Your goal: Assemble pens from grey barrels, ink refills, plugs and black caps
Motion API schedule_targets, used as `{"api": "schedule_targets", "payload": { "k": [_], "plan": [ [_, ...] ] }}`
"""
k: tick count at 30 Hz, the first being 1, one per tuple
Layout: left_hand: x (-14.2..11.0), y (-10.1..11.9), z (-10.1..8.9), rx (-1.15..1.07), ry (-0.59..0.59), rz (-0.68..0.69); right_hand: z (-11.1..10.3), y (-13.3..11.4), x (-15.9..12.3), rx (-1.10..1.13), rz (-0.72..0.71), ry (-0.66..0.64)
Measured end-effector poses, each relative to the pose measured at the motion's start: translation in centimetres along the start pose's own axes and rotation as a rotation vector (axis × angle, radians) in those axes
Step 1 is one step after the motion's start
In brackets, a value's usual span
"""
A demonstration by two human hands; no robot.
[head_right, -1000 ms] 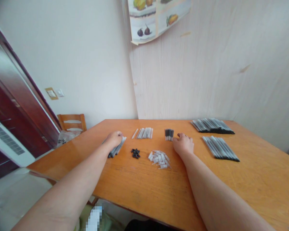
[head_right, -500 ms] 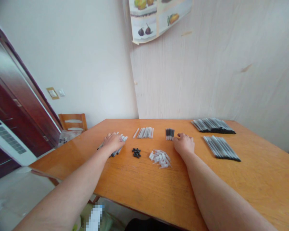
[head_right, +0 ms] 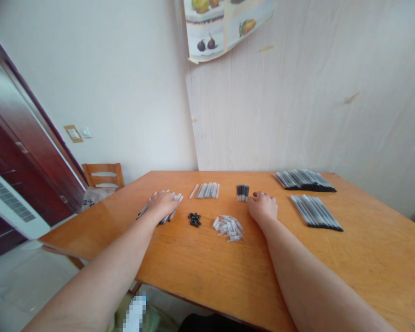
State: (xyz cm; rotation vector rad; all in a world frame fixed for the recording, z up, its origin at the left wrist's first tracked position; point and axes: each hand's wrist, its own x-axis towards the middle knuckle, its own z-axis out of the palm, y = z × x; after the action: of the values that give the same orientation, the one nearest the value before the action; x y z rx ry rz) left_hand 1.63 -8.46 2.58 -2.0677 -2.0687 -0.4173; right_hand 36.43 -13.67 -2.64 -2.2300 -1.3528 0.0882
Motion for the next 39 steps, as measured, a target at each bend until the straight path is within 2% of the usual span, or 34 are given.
{"api": "schedule_targets", "payload": {
  "k": [3,6,11,14,17,20,22,24,26,29,39],
  "plan": [
    [0.3,0.4,-0.7,-0.096,-0.029,0.032,-0.1,-0.1,-0.1,0.006,-0.008,0.003],
    [0.4,1.8,-1.1,-0.337,-0.048,0.036,-0.2,-0.2,-0.2,0.013,-0.017,0.011],
    [-0.6,6.6,-1.0,-0.954,-0.137,0.028,-0.4,-0.4,-0.4,0.035,-0.022,0.039],
    [-1.5,9.4,-0.6,-1.146,-0.124,0.11,-0.7,-0.6,-0.4,0.069,-0.03,0.1],
    [-2.3,11.0,0.0,-1.123,-0.018,0.242,-1.0,-1.2,-0.7,0.186,-0.091,0.171],
    [-3.0,11.5,0.6,-1.026,0.084,0.404,-1.2,-2.4,-1.4,0.414,-0.197,0.163],
    [-3.5,11.5,0.8,-0.962,0.12,0.496,-1.3,-3.4,-2.2,0.644,-0.25,0.08],
    [-3.8,11.6,0.8,-0.908,0.122,0.561,-1.4,-4.4,-3.2,0.871,-0.24,-0.054],
    [-4.1,11.7,0.7,-0.856,0.109,0.608,-1.6,-5.3,-4.0,1.001,-0.246,-0.189],
    [-4.4,11.9,0.6,-0.799,0.105,0.67,-2.0,-6.0,-4.9,1.099,-0.239,-0.283],
    [-4.9,12.3,-0.3,-0.802,0.088,0.729,-2.7,-5.9,-4.9,1.271,-0.184,-0.35]
  ]
}}
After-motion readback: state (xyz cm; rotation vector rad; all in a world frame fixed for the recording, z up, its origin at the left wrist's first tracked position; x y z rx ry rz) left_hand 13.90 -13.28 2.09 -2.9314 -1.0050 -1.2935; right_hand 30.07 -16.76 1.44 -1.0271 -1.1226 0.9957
